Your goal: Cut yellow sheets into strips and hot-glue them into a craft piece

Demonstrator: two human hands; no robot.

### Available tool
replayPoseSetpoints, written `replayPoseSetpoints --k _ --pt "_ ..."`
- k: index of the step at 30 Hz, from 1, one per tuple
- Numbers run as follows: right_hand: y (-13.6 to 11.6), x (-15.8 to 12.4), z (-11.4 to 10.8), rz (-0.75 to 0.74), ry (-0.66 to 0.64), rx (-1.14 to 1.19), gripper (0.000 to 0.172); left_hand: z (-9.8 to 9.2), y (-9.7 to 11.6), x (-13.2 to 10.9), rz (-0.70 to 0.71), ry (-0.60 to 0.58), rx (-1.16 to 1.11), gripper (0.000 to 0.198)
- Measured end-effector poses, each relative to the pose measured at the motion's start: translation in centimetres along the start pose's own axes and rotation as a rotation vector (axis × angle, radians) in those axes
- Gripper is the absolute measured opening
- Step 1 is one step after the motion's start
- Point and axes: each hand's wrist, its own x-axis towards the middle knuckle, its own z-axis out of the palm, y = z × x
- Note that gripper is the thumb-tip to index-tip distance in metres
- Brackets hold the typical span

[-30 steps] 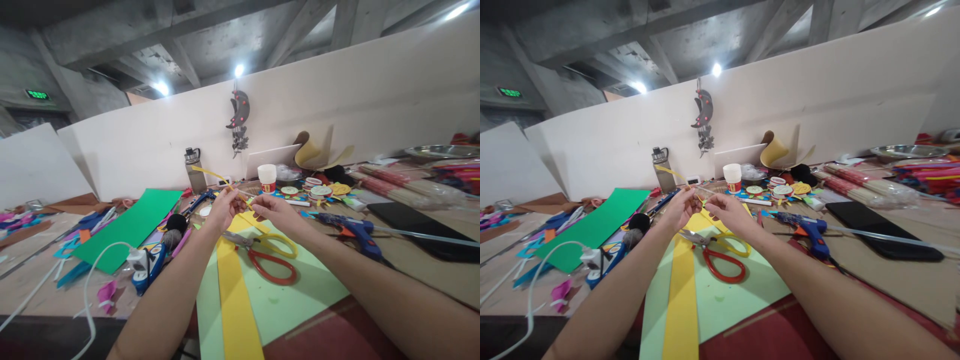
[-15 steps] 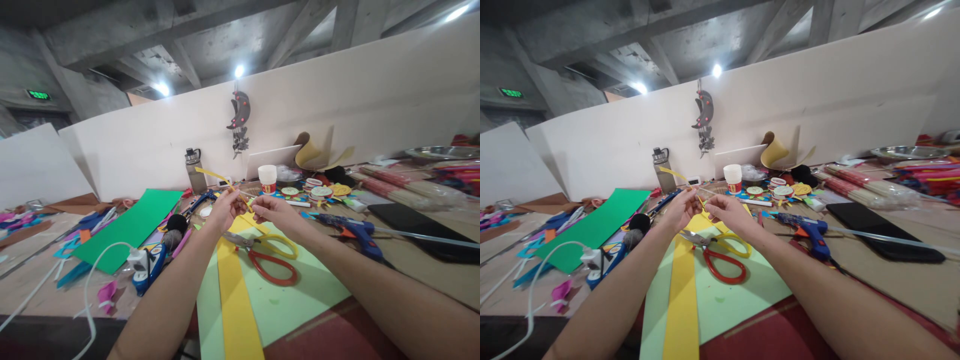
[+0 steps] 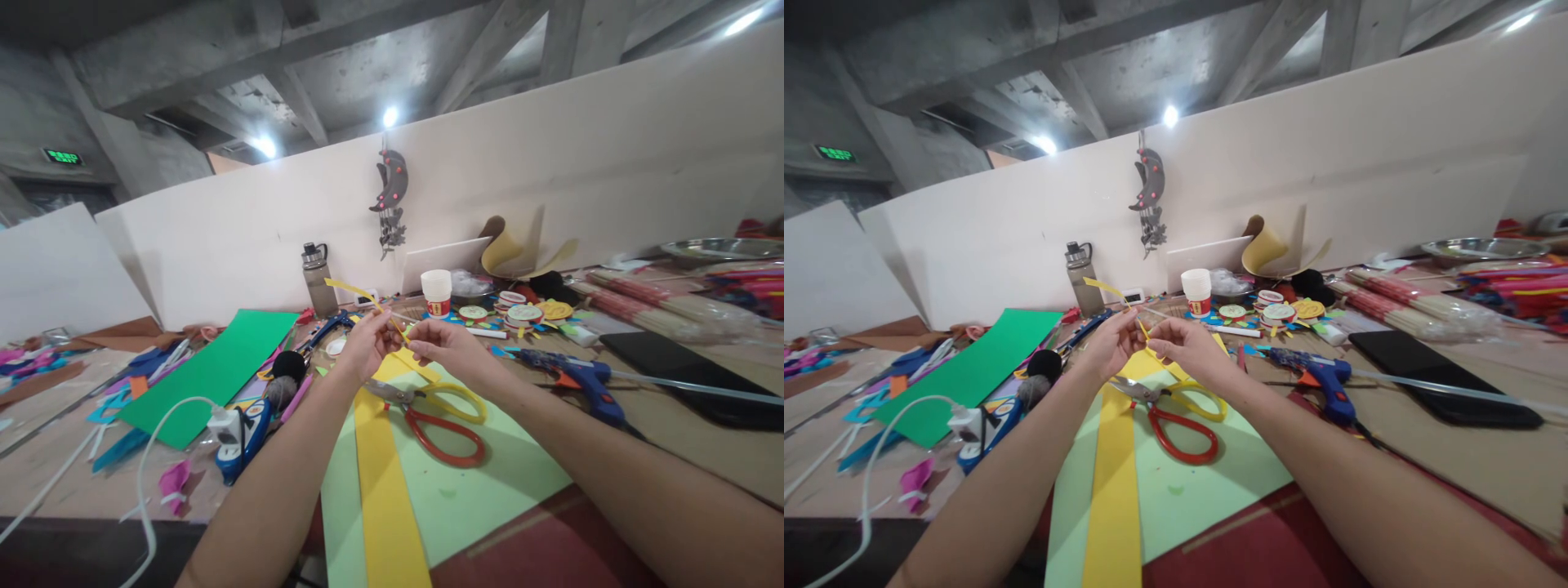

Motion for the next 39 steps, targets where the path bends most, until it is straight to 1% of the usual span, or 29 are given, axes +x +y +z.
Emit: replayPoseSetpoints --k 5,11,18,21,23,28,30,34,37,39 --pt "-0.3 -0.1 0.1 0.01 -0.009 0.013 0.022 0.2 0.1 -0.1 -0.016 -0.011 0.023 0.023" --pt "-0.1 -0.2 0.1 0.005 -0.019 0.004 0.021 0.4 0.2 -0.3 -0.041 0.009 0.03 0.022" --pt "0.0 -0.1 0.1 0.011 -0.021 -0.002 0.021 0.3 0.2 -0.2 -0.074 -0.021 0.031 0.022" --pt "0.0 -0.2 0.1 0.002 -0.025 -0.022 0.021 0.3 0.1 -0.2 -0.068 -0.032 0.041 0.023" --pt "-0.1 -0.3 0.1 -0.036 0.001 -0.094 0.018 0.3 0.1 -0.2 -0.043 -0.01 0.039 0.023" --pt "-0.7 -0.9 0.2 -0.211 0.181 -0.466 0.006 0.8 0.1 -0.4 0.018 0.053 0.058 0.028" --pt "-0.8 -1.1 0.3 -0.252 0.218 -0.565 0.005 1.1 0.1 -0.5 0.017 0.057 0.077 0.032" --pt "-0.6 -1.3 0.2 -0.267 0.229 -0.678 0.004 1.3 -0.1 -0.6 -0.01 0.008 0.142 0.043" --pt "-0.2 -1.2 0.0 -0.268 0.226 -0.697 0.003 1.3 -0.3 -0.6 -0.03 -0.047 0.161 0.048" --pt "0.0 -1.0 -0.1 -0.281 0.216 -0.69 0.004 1.3 -0.3 -0.7 -0.041 -0.06 0.16 0.047"
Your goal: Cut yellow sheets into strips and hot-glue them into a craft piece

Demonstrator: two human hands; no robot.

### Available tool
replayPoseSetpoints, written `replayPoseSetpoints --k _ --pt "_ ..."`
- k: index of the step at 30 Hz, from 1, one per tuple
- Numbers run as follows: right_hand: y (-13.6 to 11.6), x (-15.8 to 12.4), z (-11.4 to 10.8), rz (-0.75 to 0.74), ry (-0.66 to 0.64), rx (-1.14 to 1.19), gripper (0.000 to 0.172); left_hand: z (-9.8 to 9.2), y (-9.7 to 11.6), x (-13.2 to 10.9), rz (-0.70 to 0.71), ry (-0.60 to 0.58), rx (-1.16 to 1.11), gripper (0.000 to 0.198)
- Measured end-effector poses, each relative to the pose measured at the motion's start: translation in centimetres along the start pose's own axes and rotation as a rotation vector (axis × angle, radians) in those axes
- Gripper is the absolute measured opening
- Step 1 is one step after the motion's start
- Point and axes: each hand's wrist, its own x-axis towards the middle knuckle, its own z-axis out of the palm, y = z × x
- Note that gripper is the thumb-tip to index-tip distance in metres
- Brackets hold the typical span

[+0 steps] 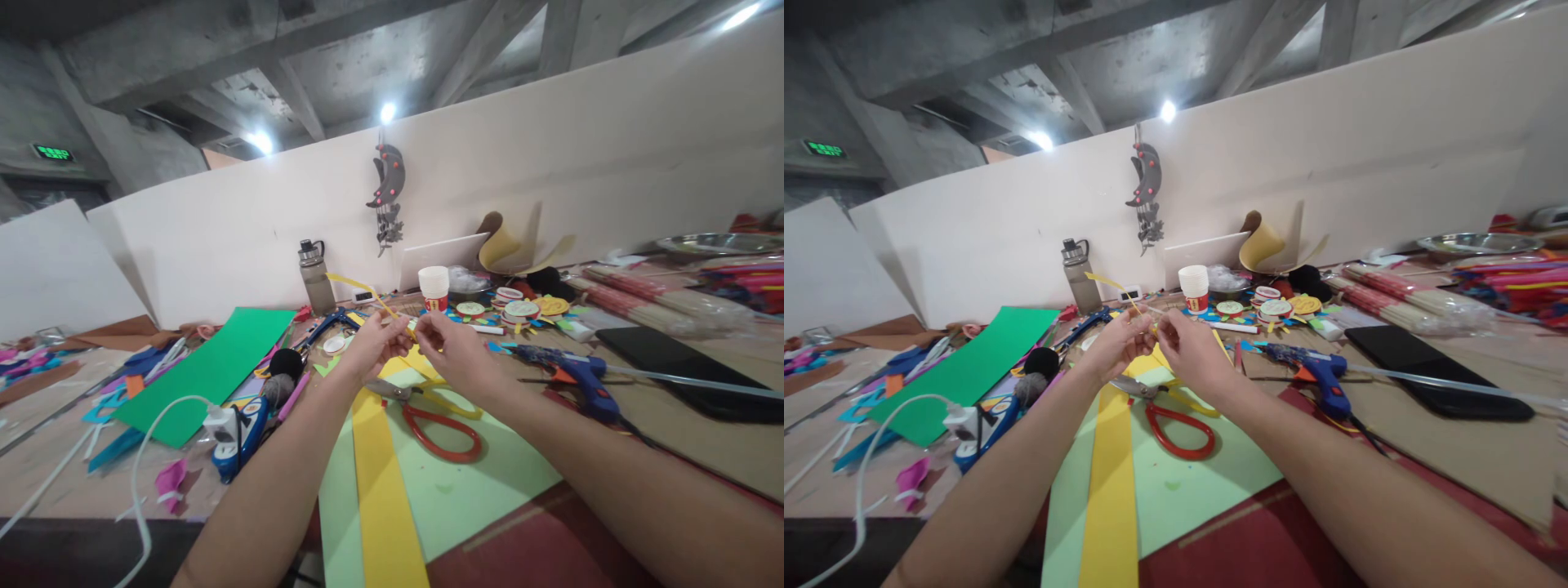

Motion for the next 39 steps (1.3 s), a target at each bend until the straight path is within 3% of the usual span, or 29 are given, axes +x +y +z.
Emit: replayPoseSetpoints --k 6,9,11,13,15,18,20,23,26,33,39 --pt "-0.3 0.1 0.0 -0.029 0.014 0.052 0.008 0.0 0.2 -0.1 -0.035 0.014 -0.015 0.039" --pt "-0.4 0.3 -0.2 0.084 0.021 0.173 0.005 -0.2 -0.2 0.2 -0.038 0.015 0.016 0.037" --pt "-0.3 0.7 -0.2 0.198 0.037 0.352 0.003 -0.4 -0.5 0.3 -0.002 0.087 0.133 0.037" --pt "0.0 1.0 -0.2 0.315 0.054 0.57 0.005 -0.5 -0.6 0.4 0.127 0.229 0.38 0.034" --pt "0.1 1.4 -0.2 0.425 0.069 0.754 0.009 -0.6 -0.6 0.3 0.348 0.375 0.691 0.027" --pt "0.0 1.6 -0.4 0.547 0.077 0.923 0.012 -0.7 -0.2 0.0 0.641 0.466 1.02 0.021" --pt "-0.1 1.7 -0.7 0.597 0.081 1.014 0.014 -0.8 0.0 -0.1 0.718 0.48 1.102 0.021" --pt "-0.2 1.6 -1.0 0.664 0.081 1.149 0.016 -1.0 0.3 -0.3 0.724 0.512 1.075 0.017" --pt "-0.3 1.5 -1.2 0.71 0.062 1.201 0.012 -0.8 0.8 -0.4 0.689 0.433 0.932 0.018" --pt "-0.7 1.1 -1.4 0.691 -0.075 1.196 0.005 0.0 0.5 -0.4 0.457 -0.018 0.656 0.029" --pt "-0.5 1.0 -1.2 0.652 -0.135 1.202 0.011 0.1 -0.3 -0.1 0.353 -0.048 0.485 0.03"
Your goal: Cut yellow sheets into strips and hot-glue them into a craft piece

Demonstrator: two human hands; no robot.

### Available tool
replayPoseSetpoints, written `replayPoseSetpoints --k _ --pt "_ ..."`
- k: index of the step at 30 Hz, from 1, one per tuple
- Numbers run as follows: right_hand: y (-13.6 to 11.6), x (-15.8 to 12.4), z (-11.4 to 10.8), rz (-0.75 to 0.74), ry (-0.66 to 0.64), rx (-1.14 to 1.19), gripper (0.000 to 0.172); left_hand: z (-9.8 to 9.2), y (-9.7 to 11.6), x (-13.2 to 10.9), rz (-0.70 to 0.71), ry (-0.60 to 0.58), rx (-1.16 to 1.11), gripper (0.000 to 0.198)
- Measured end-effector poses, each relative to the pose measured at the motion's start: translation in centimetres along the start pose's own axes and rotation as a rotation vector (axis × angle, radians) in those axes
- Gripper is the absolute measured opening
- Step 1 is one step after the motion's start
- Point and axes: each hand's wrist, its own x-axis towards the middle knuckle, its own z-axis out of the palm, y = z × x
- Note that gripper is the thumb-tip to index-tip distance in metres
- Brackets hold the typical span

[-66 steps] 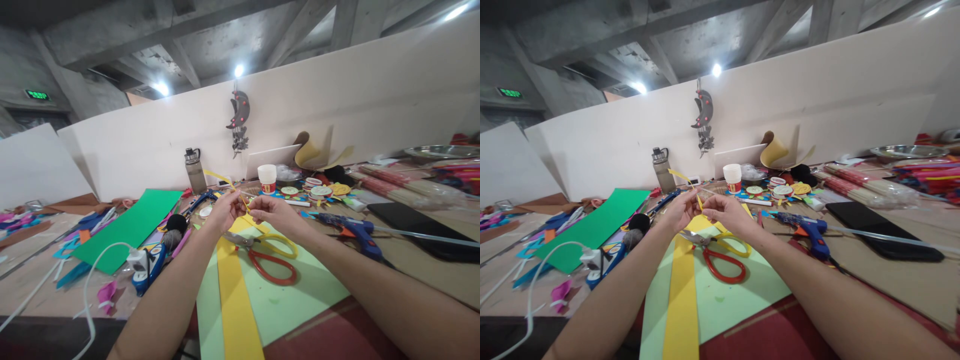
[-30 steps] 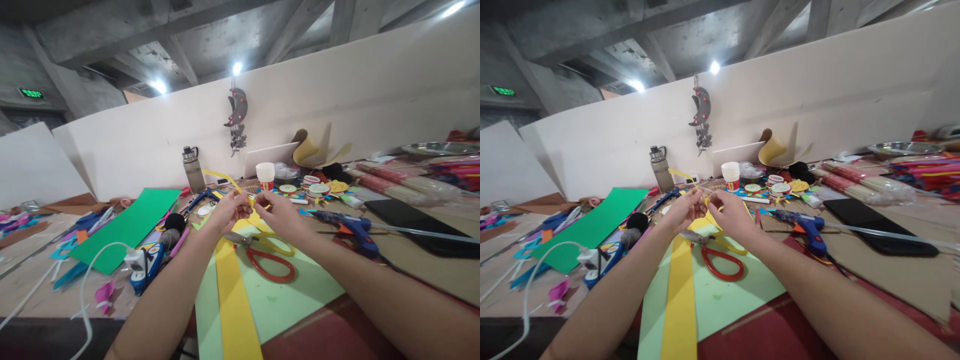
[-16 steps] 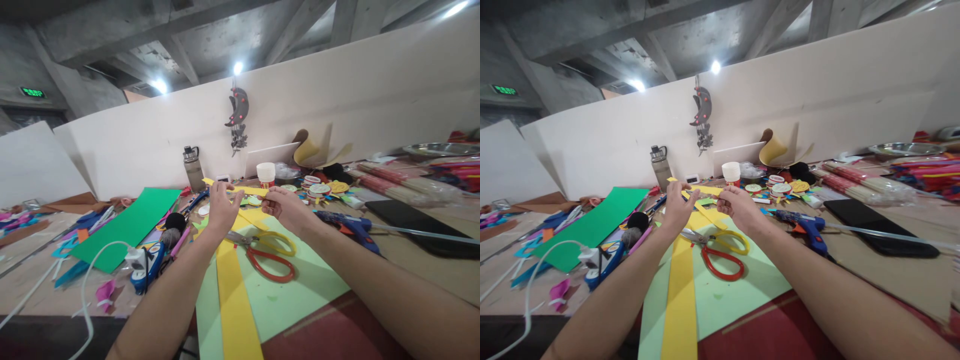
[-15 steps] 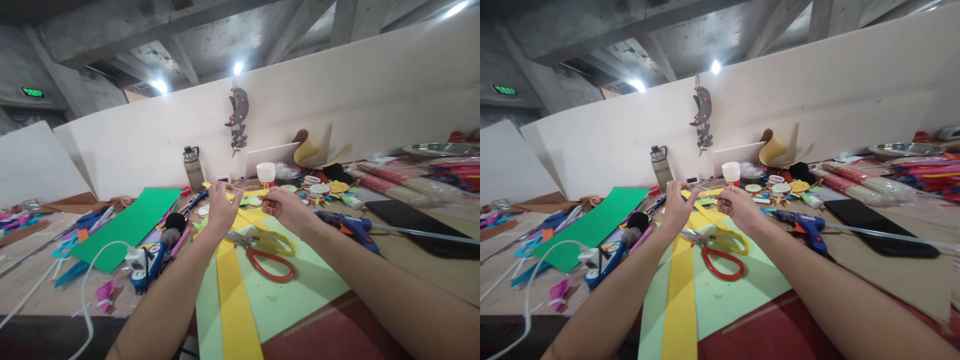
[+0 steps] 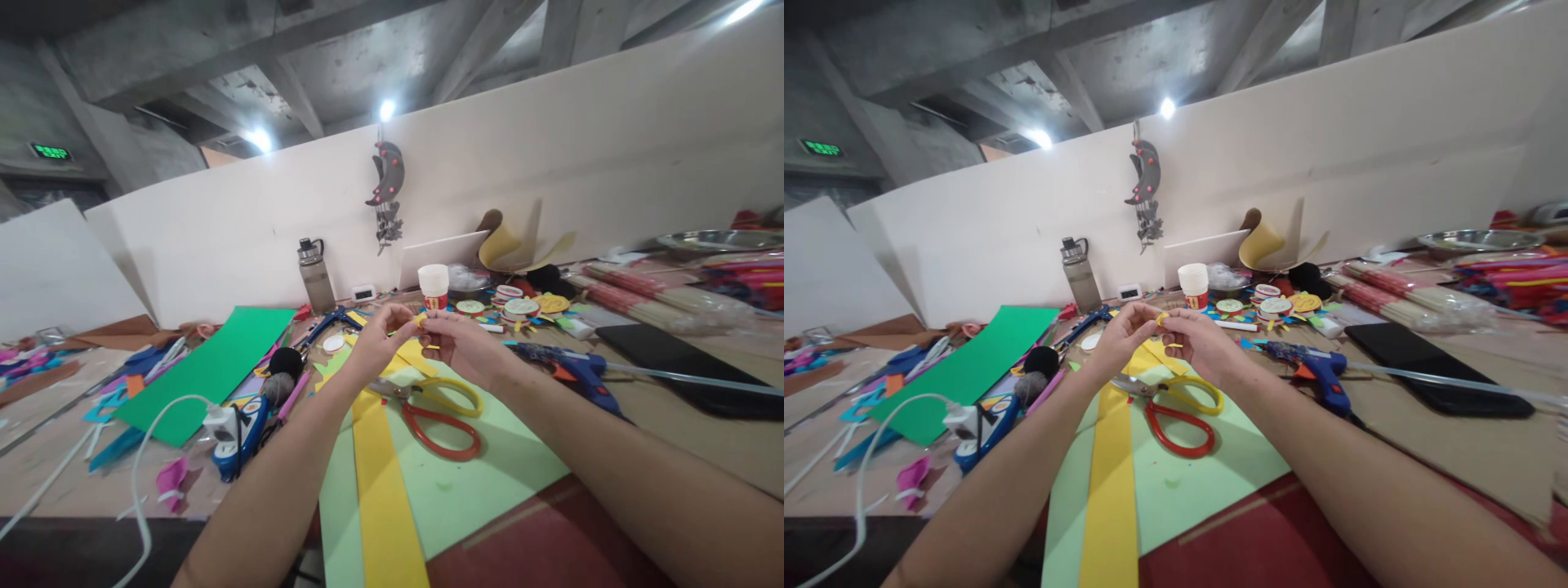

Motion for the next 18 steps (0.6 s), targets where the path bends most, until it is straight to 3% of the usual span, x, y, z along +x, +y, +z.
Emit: replayPoseSetpoints --k 18 --pt "0.44 -0.05 0.62 -0.102 0.02 -0.117 0.022 0.92 0.57 -0.58 0.007 0.15 -0.02 0.018"
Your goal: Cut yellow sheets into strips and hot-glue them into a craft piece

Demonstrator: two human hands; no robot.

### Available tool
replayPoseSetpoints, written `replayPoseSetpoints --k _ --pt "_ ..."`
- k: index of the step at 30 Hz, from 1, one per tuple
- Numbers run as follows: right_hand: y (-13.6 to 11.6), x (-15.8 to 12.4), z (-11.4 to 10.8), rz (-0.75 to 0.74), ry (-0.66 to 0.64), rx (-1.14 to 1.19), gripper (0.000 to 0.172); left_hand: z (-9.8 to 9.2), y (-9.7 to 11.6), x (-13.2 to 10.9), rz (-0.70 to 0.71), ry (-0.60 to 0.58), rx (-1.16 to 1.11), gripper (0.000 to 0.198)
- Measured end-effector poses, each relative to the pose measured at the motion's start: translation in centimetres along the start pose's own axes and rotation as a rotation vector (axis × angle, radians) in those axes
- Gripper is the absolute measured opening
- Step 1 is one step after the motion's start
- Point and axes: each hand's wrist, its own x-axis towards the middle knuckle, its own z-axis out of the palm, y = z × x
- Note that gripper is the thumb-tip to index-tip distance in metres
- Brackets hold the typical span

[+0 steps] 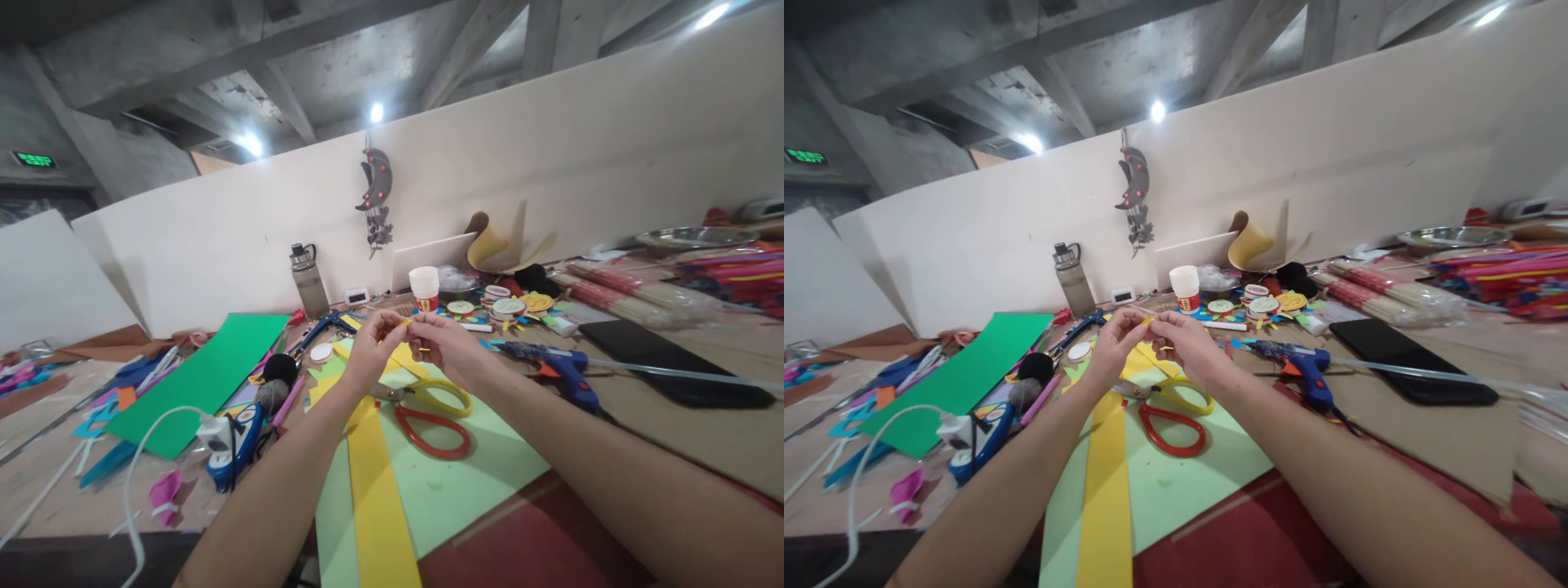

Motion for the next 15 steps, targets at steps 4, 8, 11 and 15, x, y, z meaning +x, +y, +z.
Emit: replayPoseSetpoints --k 4,8,11,15 --pt "-0.1 0.4 -0.1 -0.046 0.069 -0.152 0.023 -0.3 0.0 0.1 0.03 0.005 -0.001 0.018" --pt "-2.0 -0.3 -1.8 -0.05 0.131 -0.491 0.017 -0.5 0.2 0.2 0.027 0.028 0.023 0.018" --pt "-3.9 -2.3 -4.9 -0.189 0.211 -0.914 0.015 -0.4 0.0 0.2 0.013 0.045 0.013 0.018" --pt "-4.8 -6.0 -10.3 -0.223 0.371 -1.474 0.024 -0.3 -0.3 0.2 0.021 0.056 -0.001 0.019"
